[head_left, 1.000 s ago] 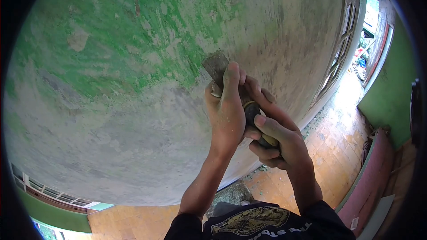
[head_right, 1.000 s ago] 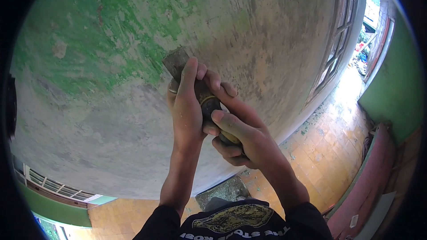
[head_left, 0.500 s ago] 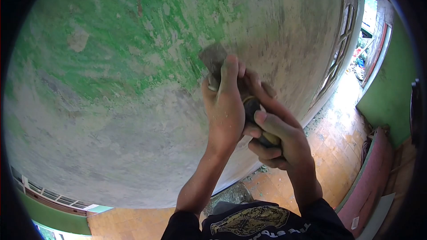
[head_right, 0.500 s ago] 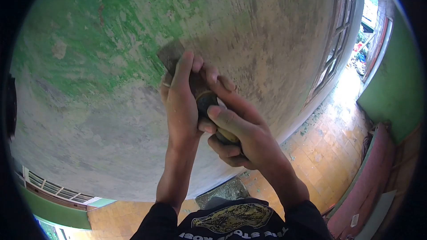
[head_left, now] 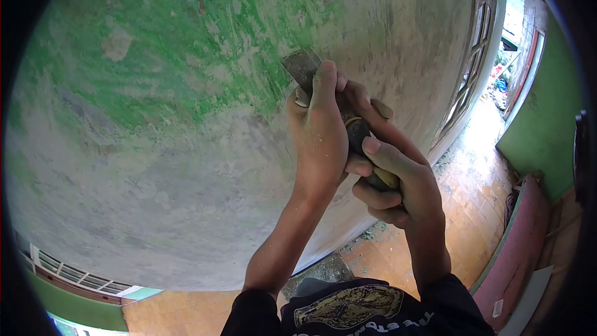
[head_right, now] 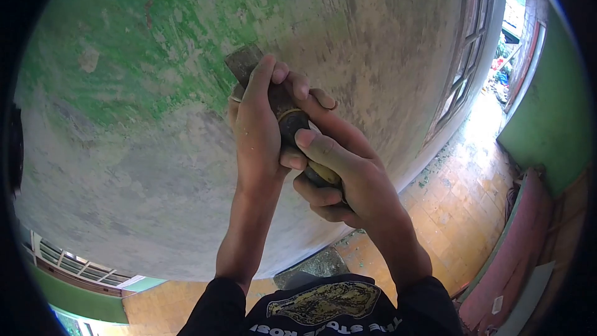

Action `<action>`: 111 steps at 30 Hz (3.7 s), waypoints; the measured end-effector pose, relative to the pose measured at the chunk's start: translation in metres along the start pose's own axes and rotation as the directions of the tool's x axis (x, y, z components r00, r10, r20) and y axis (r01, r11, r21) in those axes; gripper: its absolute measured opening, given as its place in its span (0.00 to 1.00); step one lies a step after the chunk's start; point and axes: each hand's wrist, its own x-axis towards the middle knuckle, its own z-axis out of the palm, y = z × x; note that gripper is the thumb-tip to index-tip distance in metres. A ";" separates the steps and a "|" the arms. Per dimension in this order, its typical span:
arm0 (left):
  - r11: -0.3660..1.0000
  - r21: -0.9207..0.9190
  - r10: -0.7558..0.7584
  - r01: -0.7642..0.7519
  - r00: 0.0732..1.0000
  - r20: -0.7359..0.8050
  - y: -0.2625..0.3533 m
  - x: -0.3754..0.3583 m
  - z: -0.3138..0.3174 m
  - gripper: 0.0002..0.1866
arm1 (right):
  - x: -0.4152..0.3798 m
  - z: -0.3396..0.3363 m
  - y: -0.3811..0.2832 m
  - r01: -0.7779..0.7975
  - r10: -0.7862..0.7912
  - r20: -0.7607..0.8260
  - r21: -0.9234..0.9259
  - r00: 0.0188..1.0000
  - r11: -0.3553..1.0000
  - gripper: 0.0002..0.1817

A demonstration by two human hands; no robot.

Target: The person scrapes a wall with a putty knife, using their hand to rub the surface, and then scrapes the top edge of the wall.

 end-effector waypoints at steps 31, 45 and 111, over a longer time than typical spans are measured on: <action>1.000 -0.016 -0.023 0.023 0.999 0.026 -0.005 0.008 0.000 0.15 | 0.001 -0.002 -0.009 0.021 -0.021 0.040 -0.015 0.999 1.000 0.30; 0.999 -0.045 -0.021 0.022 1.000 0.018 -0.009 0.007 0.001 0.14 | 0.001 -0.011 -0.008 0.052 -0.046 0.090 -0.060 0.995 0.997 0.31; 0.379 0.912 0.053 0.158 0.980 -0.192 0.017 -0.198 -0.261 0.10 | 0.040 0.028 0.002 0.004 -0.619 0.176 -0.963 0.766 -0.268 0.46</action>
